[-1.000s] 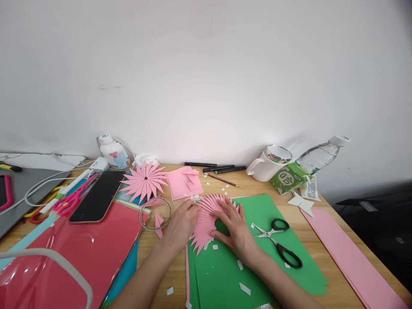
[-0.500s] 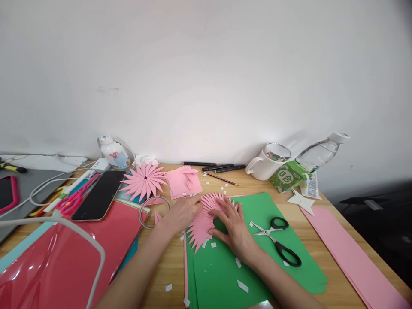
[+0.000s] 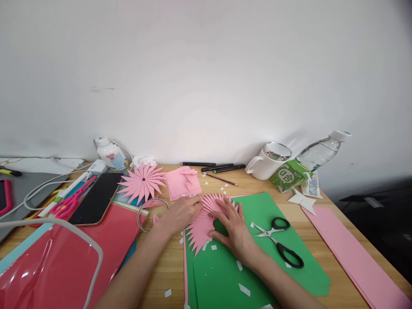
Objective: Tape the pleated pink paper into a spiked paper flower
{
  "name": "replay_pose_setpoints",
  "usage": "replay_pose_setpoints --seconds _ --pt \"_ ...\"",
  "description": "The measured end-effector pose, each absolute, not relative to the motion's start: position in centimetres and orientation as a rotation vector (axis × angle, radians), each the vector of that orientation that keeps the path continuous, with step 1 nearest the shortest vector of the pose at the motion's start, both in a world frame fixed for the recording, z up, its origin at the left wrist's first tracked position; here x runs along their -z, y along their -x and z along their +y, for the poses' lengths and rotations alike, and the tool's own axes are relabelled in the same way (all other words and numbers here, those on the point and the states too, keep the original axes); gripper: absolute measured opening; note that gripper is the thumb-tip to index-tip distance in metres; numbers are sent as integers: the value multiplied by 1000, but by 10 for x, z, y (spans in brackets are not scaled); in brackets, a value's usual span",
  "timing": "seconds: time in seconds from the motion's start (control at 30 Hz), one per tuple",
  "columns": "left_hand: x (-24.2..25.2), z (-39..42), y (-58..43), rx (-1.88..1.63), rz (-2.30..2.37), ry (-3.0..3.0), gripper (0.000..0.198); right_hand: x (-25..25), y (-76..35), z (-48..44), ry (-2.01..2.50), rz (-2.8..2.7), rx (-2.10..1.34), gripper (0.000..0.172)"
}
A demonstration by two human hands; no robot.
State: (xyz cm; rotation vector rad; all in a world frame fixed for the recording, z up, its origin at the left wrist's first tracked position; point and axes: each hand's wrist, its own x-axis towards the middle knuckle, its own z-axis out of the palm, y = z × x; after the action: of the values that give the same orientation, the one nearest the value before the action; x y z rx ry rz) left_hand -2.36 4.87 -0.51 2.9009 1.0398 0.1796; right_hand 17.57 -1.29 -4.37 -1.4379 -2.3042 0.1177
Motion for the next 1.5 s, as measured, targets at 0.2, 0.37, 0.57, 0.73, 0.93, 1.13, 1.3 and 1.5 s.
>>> replay_pose_setpoints --seconds 0.2,0.37,0.57,0.73,0.93,1.13,1.3,1.5 --pt "5 47 25 -213 1031 -2897 20 44 -177 -13 1439 -2311 -138 35" --pt "4 46 26 -242 1033 -2907 21 43 -176 -13 1447 -2311 -138 36" --pt "7 46 25 -233 1018 -2945 20 43 -176 -13 1448 -2310 -140 35" --pt "7 45 23 -194 1050 -2921 19 42 -176 -12 1454 -2314 -175 35" --pt "6 44 23 -185 1016 -2967 16 41 -177 -13 1440 -2315 -201 36" --pt "11 45 21 -257 984 -2964 20 41 -177 -13 1436 -2318 -183 35" --pt "15 46 19 -392 1029 -2778 20 42 -177 -13 1442 -2316 -164 38" --pt "15 47 19 -438 1057 -2654 18 41 -177 -14 1423 -2346 -161 40"
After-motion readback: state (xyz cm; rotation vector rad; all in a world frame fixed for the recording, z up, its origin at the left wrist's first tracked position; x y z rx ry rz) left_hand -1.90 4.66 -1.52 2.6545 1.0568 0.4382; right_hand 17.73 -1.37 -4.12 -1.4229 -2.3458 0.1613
